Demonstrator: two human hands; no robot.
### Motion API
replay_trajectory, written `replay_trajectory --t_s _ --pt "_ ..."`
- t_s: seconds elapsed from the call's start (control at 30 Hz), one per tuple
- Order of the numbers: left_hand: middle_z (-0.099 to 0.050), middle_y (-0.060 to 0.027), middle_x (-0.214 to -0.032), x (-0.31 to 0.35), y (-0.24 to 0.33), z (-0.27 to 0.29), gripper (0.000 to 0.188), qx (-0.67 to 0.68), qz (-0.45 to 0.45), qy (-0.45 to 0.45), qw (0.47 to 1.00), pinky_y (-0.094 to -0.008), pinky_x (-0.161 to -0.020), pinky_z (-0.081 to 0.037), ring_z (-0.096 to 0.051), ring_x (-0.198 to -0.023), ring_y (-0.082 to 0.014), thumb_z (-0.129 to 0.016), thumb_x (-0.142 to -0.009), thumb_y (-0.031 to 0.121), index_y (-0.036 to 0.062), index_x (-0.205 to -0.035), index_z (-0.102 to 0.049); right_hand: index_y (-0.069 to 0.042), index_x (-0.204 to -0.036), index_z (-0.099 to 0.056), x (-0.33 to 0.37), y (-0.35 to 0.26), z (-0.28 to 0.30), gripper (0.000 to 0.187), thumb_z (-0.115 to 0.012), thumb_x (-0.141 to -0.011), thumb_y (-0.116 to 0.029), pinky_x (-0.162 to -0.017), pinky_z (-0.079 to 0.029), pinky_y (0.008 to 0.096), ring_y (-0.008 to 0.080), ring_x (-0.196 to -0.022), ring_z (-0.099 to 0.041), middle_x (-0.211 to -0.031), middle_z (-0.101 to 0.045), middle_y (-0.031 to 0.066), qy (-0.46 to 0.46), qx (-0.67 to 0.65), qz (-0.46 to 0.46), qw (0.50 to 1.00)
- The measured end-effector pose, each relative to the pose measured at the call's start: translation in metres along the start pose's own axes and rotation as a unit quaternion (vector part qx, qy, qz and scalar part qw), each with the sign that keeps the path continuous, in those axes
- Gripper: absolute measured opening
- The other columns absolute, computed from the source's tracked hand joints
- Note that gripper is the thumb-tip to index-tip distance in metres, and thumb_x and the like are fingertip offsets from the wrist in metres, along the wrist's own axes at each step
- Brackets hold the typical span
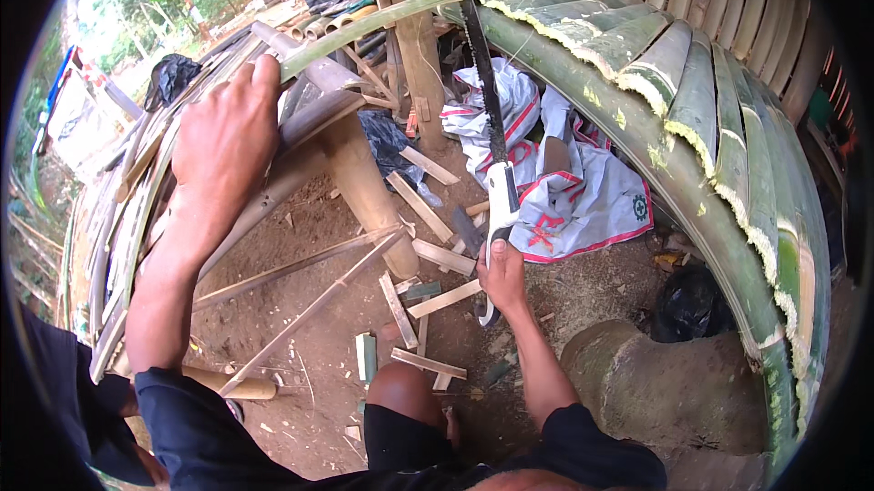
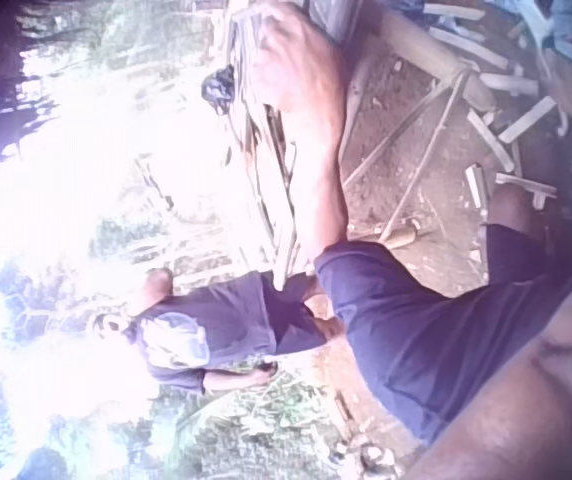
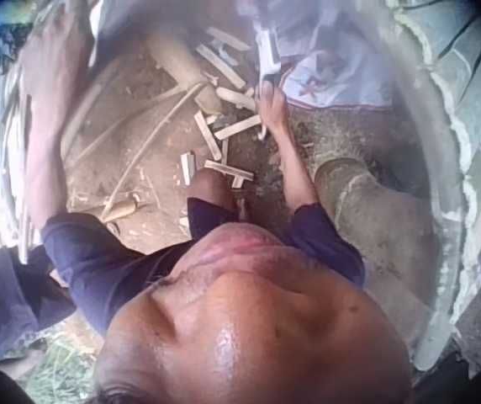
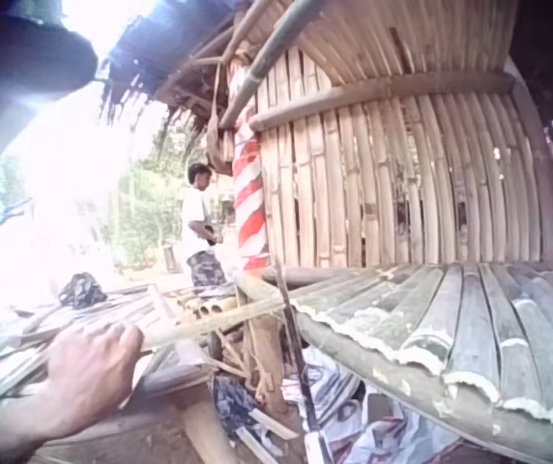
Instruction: The person constructs a bamboo structure by placing split bamboo poles onto a frame and securing them with a hammer and nails. They then use a hand saw to cut the bamboo poles to size and lift the completed section into place.
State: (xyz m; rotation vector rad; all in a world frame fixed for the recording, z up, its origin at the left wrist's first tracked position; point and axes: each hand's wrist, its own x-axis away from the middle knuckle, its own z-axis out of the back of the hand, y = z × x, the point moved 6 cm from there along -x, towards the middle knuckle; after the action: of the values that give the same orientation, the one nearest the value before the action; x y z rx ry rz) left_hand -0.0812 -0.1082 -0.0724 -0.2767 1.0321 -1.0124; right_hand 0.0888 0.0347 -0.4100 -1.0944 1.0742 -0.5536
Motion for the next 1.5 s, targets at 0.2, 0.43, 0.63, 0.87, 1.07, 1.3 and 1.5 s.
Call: replay_trajectory --t_s 0.2,0.43,0.63,0.87,1.07,1.3,1.5 --pt "-0.066 -0.0145 -0.085 0.005 0.006 0.005 0.01 0.009 0.013 0.01 1.0 -0.0425 -0.054 -0.054 -0.069 -0.071 -0.0316 -0.043 -0.095 0.013 0.0049 -0.094 -0.049 -0.007 -0.076 -0.047 -0.032 -0.03 0.001 0.053 -0.035 -0.101 -0.051 -0.04 -0.03 0.0224 0.0063 -0.044 -0.04 -0.055 -0.041 -0.0031 -0.036 -0.08 -0.054 0.995" --pt "-0.064 -0.0119 -0.08 0.0 -0.002 0.007 0.006 -0.004 -0.004 0.012 1.0 -0.0389 -0.051 -0.056 -0.07 -0.07 -0.027 -0.046 -0.091 0.01 0.0052 -0.092 -0.05 -0.005 -0.073 -0.048 -0.048 -0.047 0.002 0.057 -0.037 -0.101 -0.053 -0.047 -0.034 0.0285 0.0095 -0.049 -0.04 -0.057 -0.042 -0.002 -0.048 -0.117 -0.105 0.986" --pt "-0.064 -0.0114 -0.084 0.006 -0.004 -0.001 0.011 -0.012 -0.024 0.021 0.999 -0.0352 -0.051 -0.055 -0.069 -0.069 -0.0235 -0.048 -0.09 0.009 0.0045 -0.099 -0.053 -0.005 -0.07 -0.049 -0.031 -0.027 0.0 0.053 -0.037 -0.102 -0.047 -0.049 -0.036 0.0294 0.0099 -0.052 -0.043 -0.056 -0.044 -0.0001 -0.005 -0.043 -0.014 0.999" --pt "-0.063 -0.01 -0.082 0.015 0.008 -0.003 0.009 0.014 -0.009 0.024 1.0 -0.0357 -0.051 -0.055 -0.069 -0.068 -0.023 -0.047 -0.092 0.01 0.005 -0.096 -0.053 -0.002 -0.076 -0.054 -0.081 -0.032 -0.003 0.055 -0.038 -0.101 -0.048 -0.051 -0.037 0.0306 0.013 -0.053 -0.043 -0.057 -0.044 0.0012 -0.04 -0.094 -0.061 0.993" --pt "-0.062 -0.0095 -0.081 0.01 0.004 -0.003 0.007 0.014 0.011 0.022 1.0 -0.0383 -0.054 -0.055 -0.069 -0.07 -0.0253 -0.048 -0.091 0.011 0.006 -0.094 -0.052 -0.001 -0.085 -0.059 -0.008 -0.004 0.005 0.051 -0.038 -0.101 -0.044 -0.051 -0.038 0.0341 0.0154 -0.054 -0.047 -0.059 -0.047 0.0037 -0.036 -0.037 -0.067 0.996" --pt "-0.061 -0.012 -0.081 0.012 0.005 -0.009 0.006 0.04 0.011 0.01 0.999 -0.0394 -0.055 -0.055 -0.068 -0.07 -0.0285 -0.046 -0.092 0.01 0.0047 -0.093 -0.05 -0.001 -0.083 -0.05 0.003 -0.007 0.003 0.048 -0.032 -0.103 -0.04 -0.045 -0.034 0.0284 0.0108 -0.05 -0.044 -0.06 -0.042 0.0016 0.008 0.032 0.048 0.998" --pt "-0.063 -0.0156 -0.085 0.007 0.0 -0.02 0.008 0.098 0.033 0.001 0.995 -0.0442 -0.056 -0.053 -0.068 -0.072 -0.0328 -0.045 -0.093 0.011 0.0053 -0.097 -0.048 -0.003 -0.079 -0.054 -0.103 -0.068 -0.01 0.051 -0.031 -0.105 -0.04 -0.046 -0.033 0.0319 0.0126 -0.049 -0.038 -0.059 -0.042 0.0027 -0.001 0.04 0.051 0.998"
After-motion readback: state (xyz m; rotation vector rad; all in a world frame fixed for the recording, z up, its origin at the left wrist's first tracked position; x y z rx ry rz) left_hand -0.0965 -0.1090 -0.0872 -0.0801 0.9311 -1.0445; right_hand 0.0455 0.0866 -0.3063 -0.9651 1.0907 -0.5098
